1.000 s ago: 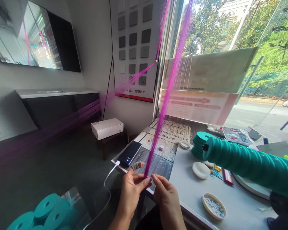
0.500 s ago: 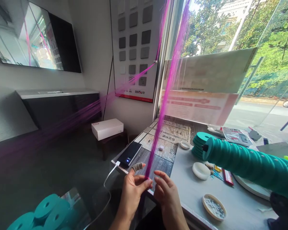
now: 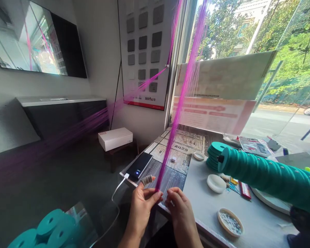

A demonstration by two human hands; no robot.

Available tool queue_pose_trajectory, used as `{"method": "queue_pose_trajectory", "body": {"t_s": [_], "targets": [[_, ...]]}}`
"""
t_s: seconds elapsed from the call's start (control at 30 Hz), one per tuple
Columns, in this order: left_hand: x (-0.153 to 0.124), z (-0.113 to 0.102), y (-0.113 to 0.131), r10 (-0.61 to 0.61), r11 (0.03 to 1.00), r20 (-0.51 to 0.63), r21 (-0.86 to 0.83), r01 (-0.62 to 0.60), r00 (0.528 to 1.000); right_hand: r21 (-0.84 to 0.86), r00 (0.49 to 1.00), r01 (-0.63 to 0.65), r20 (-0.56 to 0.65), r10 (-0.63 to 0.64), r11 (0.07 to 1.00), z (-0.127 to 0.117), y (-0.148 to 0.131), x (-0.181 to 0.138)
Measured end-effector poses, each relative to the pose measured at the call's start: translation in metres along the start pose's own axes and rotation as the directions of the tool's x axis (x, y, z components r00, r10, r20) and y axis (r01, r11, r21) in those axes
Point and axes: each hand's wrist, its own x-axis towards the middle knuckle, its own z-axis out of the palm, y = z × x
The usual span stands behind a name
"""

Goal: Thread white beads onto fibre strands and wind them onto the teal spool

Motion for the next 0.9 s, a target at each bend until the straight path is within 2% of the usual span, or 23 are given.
{"method": "queue_pose_trajectory", "body": {"t_s": [0.1, 0.23, 0.37, 0.9], "targets": [[0.000, 0.000, -0.001, 0.012, 1.000, -0.008, -0.014, -0.013, 1.000, 0.041, 0.998, -0.040, 0.042, 0.038, 0.998, 0.000, -0.002, 0.001], [-0.001, 0.002, 0.002, -0.012, 1.000, 0.012, -0.016, 0.013, 1.000, -0.110, 0.991, -0.110, 0.062, 0.118, 0.988, 0.007, -0.006, 0.000], [-0.002, 0.003, 0.005, -0.024, 1.000, 0.056, -0.005, 0.024, 0.998, -0.137, 0.994, -0.090, 0.051, 0.098, 0.987, 0.013, -0.007, -0.002], [-0.002, 0.003, 0.001, -0.018, 0.999, 0.014, -0.038, 0.018, 1.000, -0.125, 0.997, -0.058, 0.034, 0.062, 0.990, 0.004, -0.003, -0.003]]}}
